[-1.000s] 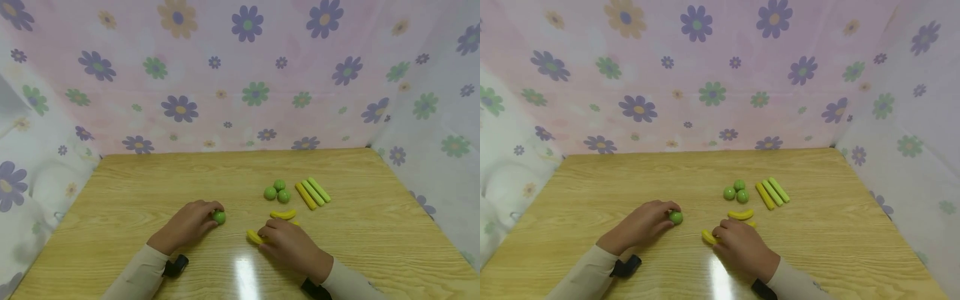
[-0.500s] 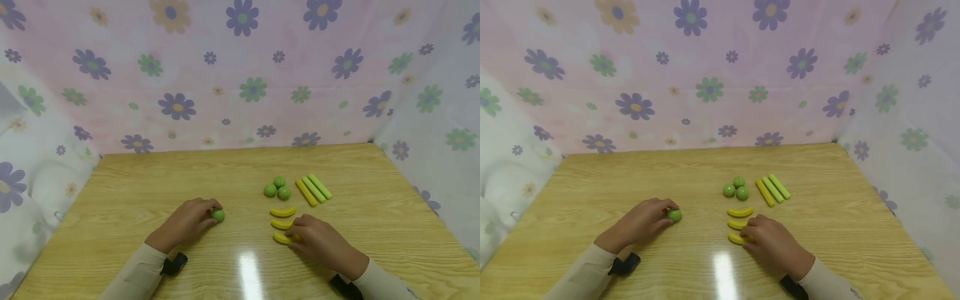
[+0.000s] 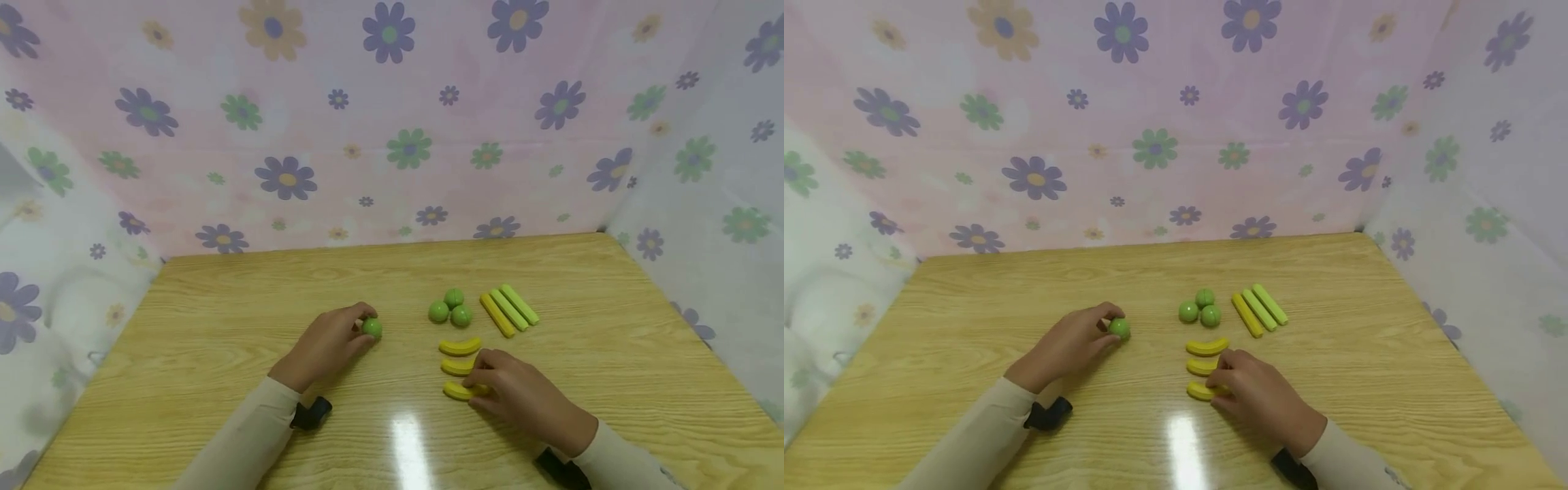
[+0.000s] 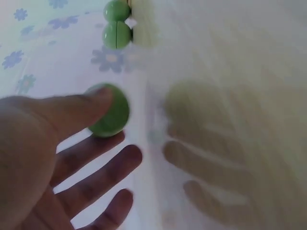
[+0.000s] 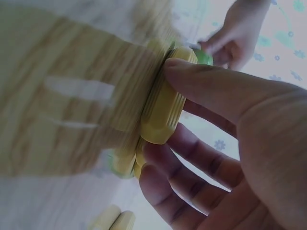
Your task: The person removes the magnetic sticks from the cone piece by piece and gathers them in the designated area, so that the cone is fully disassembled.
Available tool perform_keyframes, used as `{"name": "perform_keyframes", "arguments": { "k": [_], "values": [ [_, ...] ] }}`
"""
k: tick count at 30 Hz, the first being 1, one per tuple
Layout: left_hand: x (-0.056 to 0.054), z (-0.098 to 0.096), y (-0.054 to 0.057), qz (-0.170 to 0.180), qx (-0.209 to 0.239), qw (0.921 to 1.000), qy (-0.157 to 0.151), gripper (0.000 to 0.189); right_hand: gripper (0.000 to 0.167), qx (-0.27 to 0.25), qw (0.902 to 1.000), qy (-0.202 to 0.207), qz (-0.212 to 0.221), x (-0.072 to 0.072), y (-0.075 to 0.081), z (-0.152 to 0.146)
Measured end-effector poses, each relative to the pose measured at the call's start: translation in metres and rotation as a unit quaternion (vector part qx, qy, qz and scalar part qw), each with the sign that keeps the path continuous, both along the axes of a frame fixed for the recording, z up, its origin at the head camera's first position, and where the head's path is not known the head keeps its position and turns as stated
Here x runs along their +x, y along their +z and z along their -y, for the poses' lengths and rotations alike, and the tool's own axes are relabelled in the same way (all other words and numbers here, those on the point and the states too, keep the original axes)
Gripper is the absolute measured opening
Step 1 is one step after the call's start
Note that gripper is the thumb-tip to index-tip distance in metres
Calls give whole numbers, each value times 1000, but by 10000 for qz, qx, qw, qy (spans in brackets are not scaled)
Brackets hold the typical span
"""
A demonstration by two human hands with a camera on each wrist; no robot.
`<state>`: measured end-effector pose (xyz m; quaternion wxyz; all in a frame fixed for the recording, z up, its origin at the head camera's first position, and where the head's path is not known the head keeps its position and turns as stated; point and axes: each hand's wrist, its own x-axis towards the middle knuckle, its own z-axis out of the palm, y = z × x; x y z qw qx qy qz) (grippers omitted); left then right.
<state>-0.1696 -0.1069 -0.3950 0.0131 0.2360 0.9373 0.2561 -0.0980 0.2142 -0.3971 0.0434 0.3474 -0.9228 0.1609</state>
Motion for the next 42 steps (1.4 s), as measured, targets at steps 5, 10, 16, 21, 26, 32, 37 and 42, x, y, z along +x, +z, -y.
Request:
{"name": "perform_keyframes", "arguments": {
  "k": [5, 10, 16, 21, 26, 32, 37, 42],
  "values": [
    [-22, -33, 8, 237, 162, 9995, 108, 33, 24, -69, 9999, -93, 20, 2, -1, 1],
    [-41, -57, 8, 403, 41, 9992, 73, 34, 23, -47, 9998, -127, 121, 5, -1, 2],
    [-56, -73, 3, 386, -48, 9992, 10, 35, 23, 28, 9998, -119, 139, 6, 0, 6],
    [-61, -78, 2, 336, -229, 9991, -90, 35, 23, 79, 9997, -121, 198, 7, 2, 10],
    [-60, -77, 2, 340, -312, 9989, -33, 35, 23, 95, 9996, -110, 244, 7, 4, 12],
    [-61, -76, 4, 460, -279, 9985, -47, 40, 23, 157, 9997, -77, 151, 5, 4, 11],
    [-56, -69, 5, 562, -270, 9980, -61, 49, 23, 121, 9999, -121, 12, 8, 4, 6],
    [-36, -41, 11, 117, -376, 9992, 36, 49, 17, -223, 9987, -224, -412, 12, 5, 1]
  ]
}}
